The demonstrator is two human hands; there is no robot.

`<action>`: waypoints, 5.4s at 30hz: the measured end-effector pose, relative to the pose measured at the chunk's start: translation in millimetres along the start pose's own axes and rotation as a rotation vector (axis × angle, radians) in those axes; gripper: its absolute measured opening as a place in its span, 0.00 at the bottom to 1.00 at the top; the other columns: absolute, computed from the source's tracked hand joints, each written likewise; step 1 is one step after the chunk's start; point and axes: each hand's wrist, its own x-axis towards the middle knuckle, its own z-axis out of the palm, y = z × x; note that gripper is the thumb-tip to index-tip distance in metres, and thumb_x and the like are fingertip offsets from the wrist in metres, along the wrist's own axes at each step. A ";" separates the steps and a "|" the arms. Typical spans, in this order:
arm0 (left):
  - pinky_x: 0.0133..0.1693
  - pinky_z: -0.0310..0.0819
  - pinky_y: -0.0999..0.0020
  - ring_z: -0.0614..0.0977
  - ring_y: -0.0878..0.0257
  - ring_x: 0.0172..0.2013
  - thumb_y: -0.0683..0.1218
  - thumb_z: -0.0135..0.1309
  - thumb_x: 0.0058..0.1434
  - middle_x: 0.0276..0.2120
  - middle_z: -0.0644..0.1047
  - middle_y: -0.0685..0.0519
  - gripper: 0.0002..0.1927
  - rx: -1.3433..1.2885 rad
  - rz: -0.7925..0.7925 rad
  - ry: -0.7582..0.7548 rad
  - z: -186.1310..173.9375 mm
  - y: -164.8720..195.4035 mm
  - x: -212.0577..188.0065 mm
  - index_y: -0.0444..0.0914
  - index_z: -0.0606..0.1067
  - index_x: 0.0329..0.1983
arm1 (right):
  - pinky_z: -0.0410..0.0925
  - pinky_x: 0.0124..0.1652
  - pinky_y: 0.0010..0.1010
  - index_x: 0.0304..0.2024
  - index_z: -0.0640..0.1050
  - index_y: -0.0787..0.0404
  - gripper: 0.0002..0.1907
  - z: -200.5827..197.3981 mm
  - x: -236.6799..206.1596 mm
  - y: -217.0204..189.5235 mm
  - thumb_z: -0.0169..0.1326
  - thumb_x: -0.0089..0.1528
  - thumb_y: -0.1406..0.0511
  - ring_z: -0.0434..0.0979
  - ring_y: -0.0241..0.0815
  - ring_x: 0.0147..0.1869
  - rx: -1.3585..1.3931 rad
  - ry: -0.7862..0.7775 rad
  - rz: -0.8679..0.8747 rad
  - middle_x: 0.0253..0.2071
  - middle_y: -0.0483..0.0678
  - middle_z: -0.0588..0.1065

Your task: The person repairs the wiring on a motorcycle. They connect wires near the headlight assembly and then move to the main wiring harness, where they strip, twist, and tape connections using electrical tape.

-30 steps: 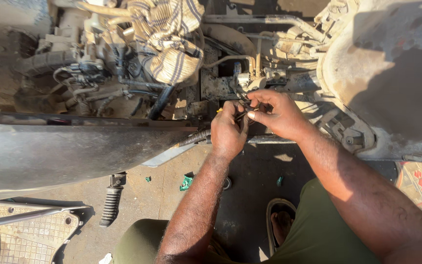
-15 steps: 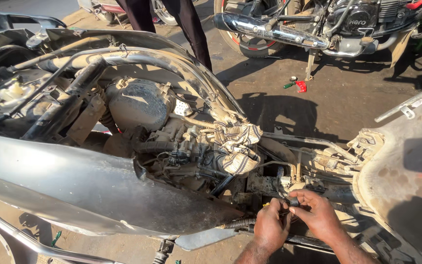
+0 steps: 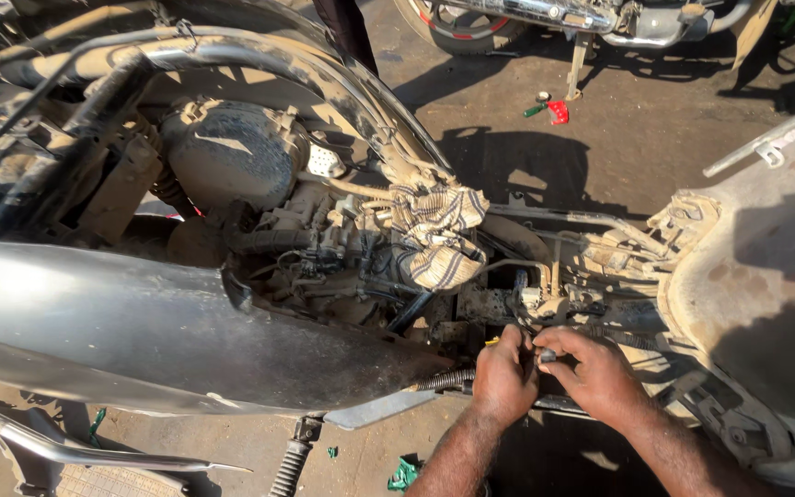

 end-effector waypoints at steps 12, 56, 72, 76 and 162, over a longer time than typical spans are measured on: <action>0.41 0.80 0.63 0.87 0.57 0.41 0.32 0.56 0.63 0.37 0.80 0.48 0.14 -0.158 -0.018 -0.115 -6.0 -15.2 12.4 0.37 0.67 0.47 | 0.77 0.46 0.31 0.52 0.80 0.57 0.20 -11.2 -4.3 3.7 0.66 0.57 0.68 0.85 0.40 0.50 -0.012 0.035 -0.327 0.47 0.46 0.83; 0.40 0.80 0.65 0.83 0.56 0.41 0.31 0.61 0.56 0.42 0.74 0.46 0.17 0.029 0.177 0.030 3.8 -20.6 1.4 0.35 0.68 0.43 | 0.72 0.27 0.29 0.49 0.76 0.64 0.16 9.7 29.8 29.3 0.59 0.58 0.74 0.79 0.37 0.29 0.421 -0.090 0.067 0.40 0.50 0.81; 0.34 0.81 0.68 0.86 0.60 0.36 0.34 0.62 0.59 0.38 0.77 0.47 0.18 0.063 0.038 -0.026 5.3 -16.6 2.2 0.35 0.68 0.47 | 0.73 0.29 0.25 0.46 0.77 0.63 0.14 -2.0 27.0 32.7 0.65 0.59 0.72 0.78 0.31 0.32 0.421 -0.083 -0.074 0.35 0.47 0.80; 0.35 0.81 0.68 0.86 0.61 0.36 0.33 0.62 0.58 0.35 0.79 0.48 0.18 0.061 0.039 -0.031 3.9 -15.9 3.2 0.36 0.68 0.46 | 0.72 0.30 0.26 0.46 0.78 0.63 0.13 -3.2 28.4 36.1 0.64 0.60 0.73 0.77 0.31 0.33 0.571 -0.072 -0.106 0.35 0.45 0.79; 0.35 0.81 0.66 0.86 0.60 0.35 0.35 0.63 0.57 0.35 0.79 0.48 0.18 0.031 0.080 -0.034 5.1 -18.5 2.3 0.36 0.68 0.45 | 0.72 0.36 0.36 0.42 0.84 0.61 0.09 -25.5 21.8 30.9 0.65 0.59 0.66 0.79 0.39 0.34 0.156 -0.019 -0.062 0.34 0.47 0.83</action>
